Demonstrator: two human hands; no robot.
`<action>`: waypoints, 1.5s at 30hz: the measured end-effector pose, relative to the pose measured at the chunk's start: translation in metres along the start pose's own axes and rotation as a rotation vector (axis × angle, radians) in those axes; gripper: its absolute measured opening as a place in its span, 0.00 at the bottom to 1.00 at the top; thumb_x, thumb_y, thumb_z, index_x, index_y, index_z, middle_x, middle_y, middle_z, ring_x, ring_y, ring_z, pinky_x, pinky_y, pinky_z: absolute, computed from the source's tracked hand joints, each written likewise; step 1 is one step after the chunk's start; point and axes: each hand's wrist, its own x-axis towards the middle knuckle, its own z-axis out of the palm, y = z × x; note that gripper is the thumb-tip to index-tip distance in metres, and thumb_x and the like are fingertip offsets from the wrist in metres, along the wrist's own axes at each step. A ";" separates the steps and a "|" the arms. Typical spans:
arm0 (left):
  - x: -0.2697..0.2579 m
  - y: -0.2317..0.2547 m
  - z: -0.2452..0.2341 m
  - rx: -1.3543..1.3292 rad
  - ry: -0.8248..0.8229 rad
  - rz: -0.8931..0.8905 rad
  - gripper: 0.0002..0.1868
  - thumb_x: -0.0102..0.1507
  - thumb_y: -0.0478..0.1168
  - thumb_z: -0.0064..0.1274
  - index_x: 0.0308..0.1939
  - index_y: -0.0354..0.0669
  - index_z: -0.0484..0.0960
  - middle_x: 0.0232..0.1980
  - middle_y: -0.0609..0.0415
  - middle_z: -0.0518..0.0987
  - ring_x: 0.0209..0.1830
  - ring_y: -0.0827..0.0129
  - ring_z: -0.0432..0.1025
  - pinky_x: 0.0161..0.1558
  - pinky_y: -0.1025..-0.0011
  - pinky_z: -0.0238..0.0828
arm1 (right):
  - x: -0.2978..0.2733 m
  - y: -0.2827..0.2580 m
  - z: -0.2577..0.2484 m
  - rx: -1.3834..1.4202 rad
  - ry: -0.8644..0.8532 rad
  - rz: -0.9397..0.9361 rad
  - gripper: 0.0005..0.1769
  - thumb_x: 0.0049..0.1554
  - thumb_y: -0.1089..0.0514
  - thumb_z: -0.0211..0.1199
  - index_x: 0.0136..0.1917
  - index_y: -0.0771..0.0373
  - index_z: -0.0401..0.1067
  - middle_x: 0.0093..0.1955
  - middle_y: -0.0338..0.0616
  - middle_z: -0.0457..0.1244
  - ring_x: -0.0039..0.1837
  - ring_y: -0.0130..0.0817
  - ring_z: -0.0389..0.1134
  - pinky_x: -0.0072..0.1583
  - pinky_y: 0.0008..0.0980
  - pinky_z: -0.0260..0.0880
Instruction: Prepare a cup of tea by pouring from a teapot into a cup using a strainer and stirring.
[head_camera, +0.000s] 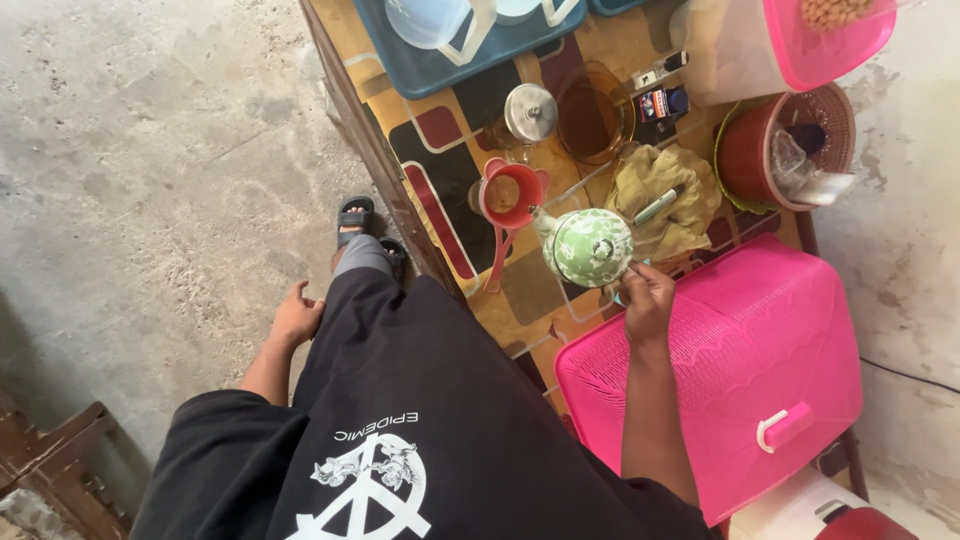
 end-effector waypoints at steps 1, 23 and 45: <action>0.000 0.000 0.000 -0.002 0.002 0.000 0.38 0.63 0.46 0.55 0.76 0.42 0.62 0.49 0.44 0.84 0.50 0.51 0.79 0.54 0.58 0.74 | 0.001 0.002 -0.001 0.000 -0.002 -0.001 0.11 0.60 0.64 0.52 0.38 0.69 0.71 0.31 0.29 0.55 0.32 0.16 0.49 0.35 0.23 0.46; 0.001 -0.007 0.005 -0.025 0.023 0.019 0.38 0.63 0.47 0.55 0.76 0.41 0.62 0.47 0.43 0.84 0.50 0.50 0.79 0.55 0.58 0.73 | -0.001 0.001 -0.001 0.036 -0.014 -0.016 0.14 0.61 0.64 0.53 0.32 0.63 0.63 0.30 0.27 0.51 0.31 0.16 0.47 0.34 0.24 0.43; 0.029 -0.046 0.009 -0.056 0.053 0.147 0.41 0.61 0.48 0.56 0.75 0.40 0.62 0.48 0.41 0.85 0.55 0.47 0.77 0.59 0.58 0.71 | -0.006 0.029 0.006 0.575 0.245 0.086 0.11 0.60 0.54 0.50 0.35 0.55 0.60 0.30 0.31 0.51 0.30 0.23 0.45 0.34 0.25 0.47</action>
